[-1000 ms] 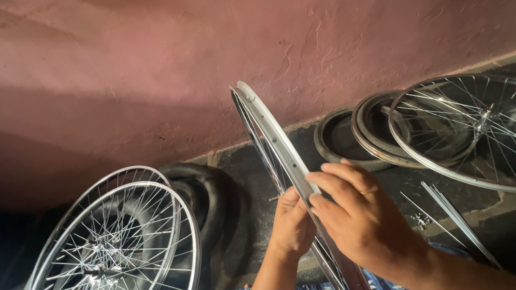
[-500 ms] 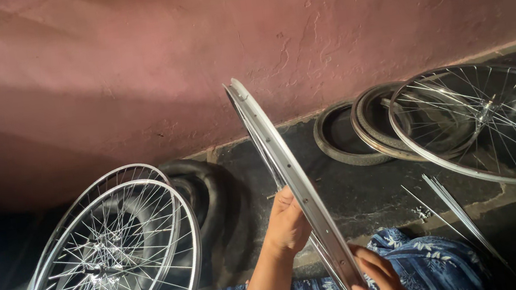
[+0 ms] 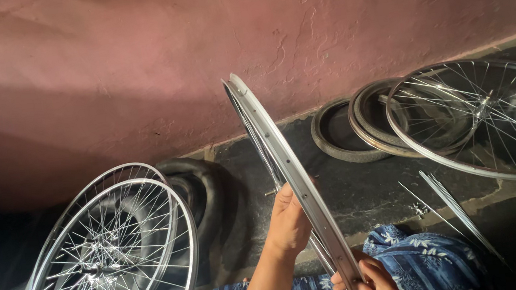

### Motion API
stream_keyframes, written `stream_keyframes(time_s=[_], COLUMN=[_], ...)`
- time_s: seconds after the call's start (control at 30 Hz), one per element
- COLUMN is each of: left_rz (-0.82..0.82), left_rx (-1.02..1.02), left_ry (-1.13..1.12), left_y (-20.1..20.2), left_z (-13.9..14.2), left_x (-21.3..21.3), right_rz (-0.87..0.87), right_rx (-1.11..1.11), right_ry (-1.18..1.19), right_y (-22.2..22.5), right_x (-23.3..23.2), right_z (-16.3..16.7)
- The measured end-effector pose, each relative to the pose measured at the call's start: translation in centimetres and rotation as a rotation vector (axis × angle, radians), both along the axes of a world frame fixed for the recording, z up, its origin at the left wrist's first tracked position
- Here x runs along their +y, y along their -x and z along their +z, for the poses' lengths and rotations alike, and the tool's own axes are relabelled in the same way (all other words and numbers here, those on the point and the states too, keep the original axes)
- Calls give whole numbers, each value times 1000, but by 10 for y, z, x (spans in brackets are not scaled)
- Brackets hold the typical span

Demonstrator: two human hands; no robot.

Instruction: The person sits on the floor lacing a bicycle wheel, threading spokes through the hub and rim by hand. They rotate the rim, insert spokes one at a time into the hub flange and rim eyelets, and turn the wheel to reach new positions while loose spokes and nipples lie beside them.

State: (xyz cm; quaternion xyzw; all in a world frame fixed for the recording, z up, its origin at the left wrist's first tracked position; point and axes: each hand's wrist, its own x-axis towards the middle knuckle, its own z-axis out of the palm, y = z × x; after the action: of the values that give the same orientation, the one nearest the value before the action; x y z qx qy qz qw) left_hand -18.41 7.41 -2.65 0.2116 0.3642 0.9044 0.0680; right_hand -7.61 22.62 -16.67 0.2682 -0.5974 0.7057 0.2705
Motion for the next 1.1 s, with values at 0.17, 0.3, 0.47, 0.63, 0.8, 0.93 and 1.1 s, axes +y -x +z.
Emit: stream_keyframes(time_s=[0.17, 0.3, 0.47, 0.63, 0.8, 0.93, 1.1], left_rz=[148, 223, 153, 37, 58, 59, 36], left_rx=[-33, -139, -144, -101, -49, 19, 12], left_ry=[-51, -88, -91, -49, -18, 18, 93], left_y=[-13, -16, -17, -16, -11, -9, -9], left_z=[-4, -6, -3, 3, 1, -2, 18], left_x=[16, 22, 19, 9, 7, 4, -4], right_rz=[-25, 25, 76, 107, 118, 195, 369], right_rx=[15, 12, 38, -14, -17, 44, -560], right_ry=[-9, -20, -44, 28, 66, 15, 181], right_y=[-8, -9, -5, -8, -9, 2, 21], right_x=[1, 4, 9, 6, 4, 9, 8], right_z=[3, -3, -8, -4, 0, -8, -12])
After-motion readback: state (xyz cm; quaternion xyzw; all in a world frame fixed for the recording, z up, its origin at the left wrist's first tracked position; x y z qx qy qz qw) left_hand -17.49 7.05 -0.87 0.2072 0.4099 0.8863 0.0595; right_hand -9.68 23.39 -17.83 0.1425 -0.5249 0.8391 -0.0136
